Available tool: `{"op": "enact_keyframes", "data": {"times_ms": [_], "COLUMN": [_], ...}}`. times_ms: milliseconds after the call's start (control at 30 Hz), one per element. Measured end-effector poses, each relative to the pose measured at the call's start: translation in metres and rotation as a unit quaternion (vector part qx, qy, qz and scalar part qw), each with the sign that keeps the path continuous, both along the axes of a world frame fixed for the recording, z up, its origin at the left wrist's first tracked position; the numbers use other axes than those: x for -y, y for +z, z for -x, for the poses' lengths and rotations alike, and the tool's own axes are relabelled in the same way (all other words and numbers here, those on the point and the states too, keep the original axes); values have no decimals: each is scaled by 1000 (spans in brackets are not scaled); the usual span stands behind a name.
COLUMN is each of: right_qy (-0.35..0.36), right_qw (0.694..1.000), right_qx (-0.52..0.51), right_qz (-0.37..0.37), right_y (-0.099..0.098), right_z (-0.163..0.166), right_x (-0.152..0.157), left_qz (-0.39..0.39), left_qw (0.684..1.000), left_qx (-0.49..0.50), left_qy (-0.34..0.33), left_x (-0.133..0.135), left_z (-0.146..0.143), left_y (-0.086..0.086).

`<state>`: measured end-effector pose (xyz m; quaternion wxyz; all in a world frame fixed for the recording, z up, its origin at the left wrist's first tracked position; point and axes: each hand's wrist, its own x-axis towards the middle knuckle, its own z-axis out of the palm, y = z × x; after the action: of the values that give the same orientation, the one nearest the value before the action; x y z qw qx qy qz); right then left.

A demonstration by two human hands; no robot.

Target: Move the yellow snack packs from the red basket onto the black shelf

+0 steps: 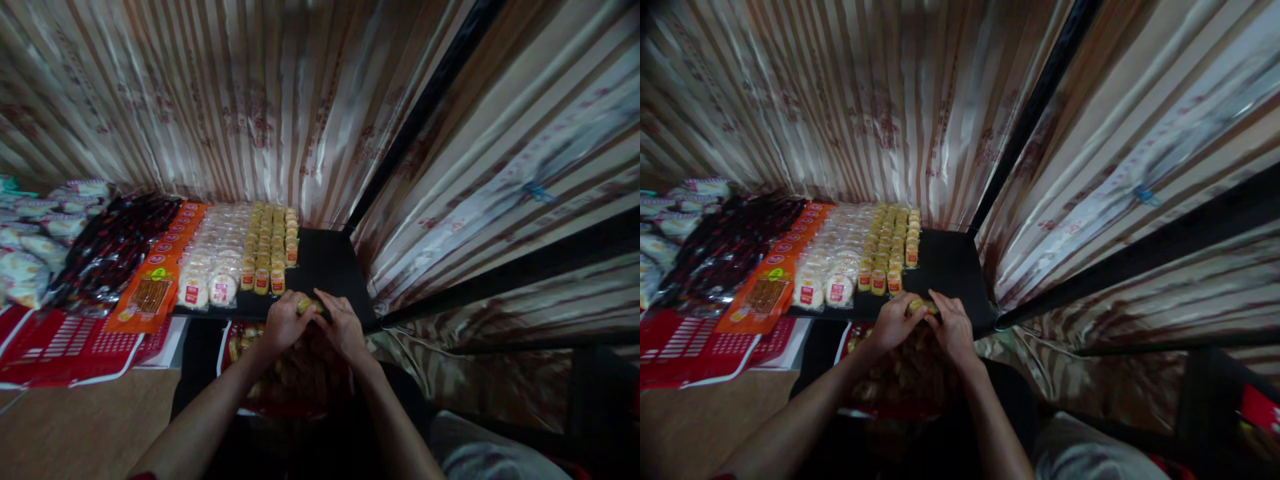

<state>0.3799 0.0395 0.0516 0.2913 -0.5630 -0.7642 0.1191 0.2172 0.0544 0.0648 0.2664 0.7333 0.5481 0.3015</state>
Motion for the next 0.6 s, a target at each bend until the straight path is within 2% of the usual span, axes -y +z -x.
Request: {"op": "enact_keyframes", "data": {"times_ms": [100, 200, 267, 367, 433, 600], "right_qy": [40, -9, -47, -61, -62, -57], "right_qw": [998, 982, 951, 898, 880, 867], "right_qx": [-53, -180, -281, -398, -431, -462], "right_qz": [6, 64, 119, 177, 191, 179], "right_y": [-3, -13, -21, -33, -40, -47], "right_z": [2, 5, 9, 16, 22, 36], "right_x": [-4, -16, -27, -48, -62, -94], "left_qz": [-14, -31, -39, -30, -8, 65], "left_qw": [999, 999, 996, 995, 994, 982], "left_qx": [-22, 30, 66, 90, 100, 151], "left_qy": [-19, 24, 41, 24, 30, 93], "left_x": [-5, -3, 3, 12, 12, -4], "left_z": [-2, -7, -12, -20, -26, -40], "left_y": [9, 11, 9, 2, -4, -18]}}
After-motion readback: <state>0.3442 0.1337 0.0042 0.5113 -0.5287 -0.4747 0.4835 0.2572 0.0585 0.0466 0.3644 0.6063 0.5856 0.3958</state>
